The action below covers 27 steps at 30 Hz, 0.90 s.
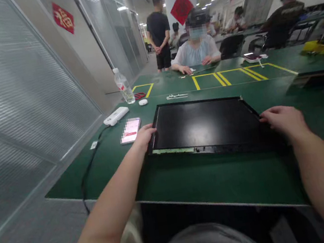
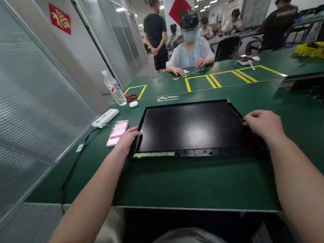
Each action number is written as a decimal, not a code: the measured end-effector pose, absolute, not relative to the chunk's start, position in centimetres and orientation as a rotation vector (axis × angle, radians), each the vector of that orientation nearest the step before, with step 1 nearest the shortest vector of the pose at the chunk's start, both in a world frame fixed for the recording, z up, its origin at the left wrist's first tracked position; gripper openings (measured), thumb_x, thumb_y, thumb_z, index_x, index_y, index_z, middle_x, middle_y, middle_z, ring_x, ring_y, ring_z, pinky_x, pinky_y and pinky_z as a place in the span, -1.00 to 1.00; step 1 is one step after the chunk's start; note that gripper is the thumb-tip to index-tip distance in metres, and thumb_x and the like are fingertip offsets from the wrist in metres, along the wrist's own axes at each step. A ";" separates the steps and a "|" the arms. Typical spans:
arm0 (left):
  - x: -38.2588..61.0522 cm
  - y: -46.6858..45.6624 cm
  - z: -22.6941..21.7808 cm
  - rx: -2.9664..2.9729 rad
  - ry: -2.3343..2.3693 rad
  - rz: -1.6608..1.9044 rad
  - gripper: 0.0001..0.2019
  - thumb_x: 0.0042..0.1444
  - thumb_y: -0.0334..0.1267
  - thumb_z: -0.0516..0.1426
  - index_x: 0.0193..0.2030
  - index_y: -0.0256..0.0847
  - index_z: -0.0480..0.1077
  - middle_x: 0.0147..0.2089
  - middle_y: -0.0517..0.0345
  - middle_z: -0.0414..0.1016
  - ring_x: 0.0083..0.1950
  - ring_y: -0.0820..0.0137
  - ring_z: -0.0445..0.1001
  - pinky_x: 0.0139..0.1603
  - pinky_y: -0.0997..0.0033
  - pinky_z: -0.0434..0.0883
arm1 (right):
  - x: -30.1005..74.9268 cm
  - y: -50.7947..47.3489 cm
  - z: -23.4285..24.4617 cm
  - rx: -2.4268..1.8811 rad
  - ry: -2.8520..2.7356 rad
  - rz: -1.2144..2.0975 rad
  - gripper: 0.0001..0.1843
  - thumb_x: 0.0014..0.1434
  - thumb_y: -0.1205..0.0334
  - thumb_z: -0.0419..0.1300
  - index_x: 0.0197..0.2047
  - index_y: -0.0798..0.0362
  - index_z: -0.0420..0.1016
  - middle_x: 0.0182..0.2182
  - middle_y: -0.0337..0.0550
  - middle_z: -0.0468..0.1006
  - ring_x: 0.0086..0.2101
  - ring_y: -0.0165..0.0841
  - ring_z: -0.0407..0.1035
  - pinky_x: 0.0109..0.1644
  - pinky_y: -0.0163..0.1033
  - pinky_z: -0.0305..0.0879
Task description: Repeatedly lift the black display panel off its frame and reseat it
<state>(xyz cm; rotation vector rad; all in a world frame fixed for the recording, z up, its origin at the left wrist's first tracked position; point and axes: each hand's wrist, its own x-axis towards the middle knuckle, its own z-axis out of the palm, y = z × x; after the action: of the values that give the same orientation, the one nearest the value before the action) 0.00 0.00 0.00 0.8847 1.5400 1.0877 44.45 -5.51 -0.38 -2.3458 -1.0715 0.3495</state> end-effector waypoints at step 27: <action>-0.4 0.5 0.3 0.623 1.020 1.095 -0.49 0.06 -0.52 0.34 0.17 -0.31 0.42 -0.31 0.06 0.67 -0.44 0.30 0.65 -0.34 0.35 0.61 | 43.9 -5.9 0.0 -2.312 -1.056 0.353 -0.79 -0.01 0.17 0.20 -0.34 -0.01 0.64 -0.47 -0.20 0.62 -0.52 -0.33 0.42 -0.31 -0.19 0.31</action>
<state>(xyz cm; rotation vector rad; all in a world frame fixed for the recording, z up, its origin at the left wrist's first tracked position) -0.39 0.50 0.31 0.6228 1.0196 1.0953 43.88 -5.90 -0.02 -2.3118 -1.0564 0.3532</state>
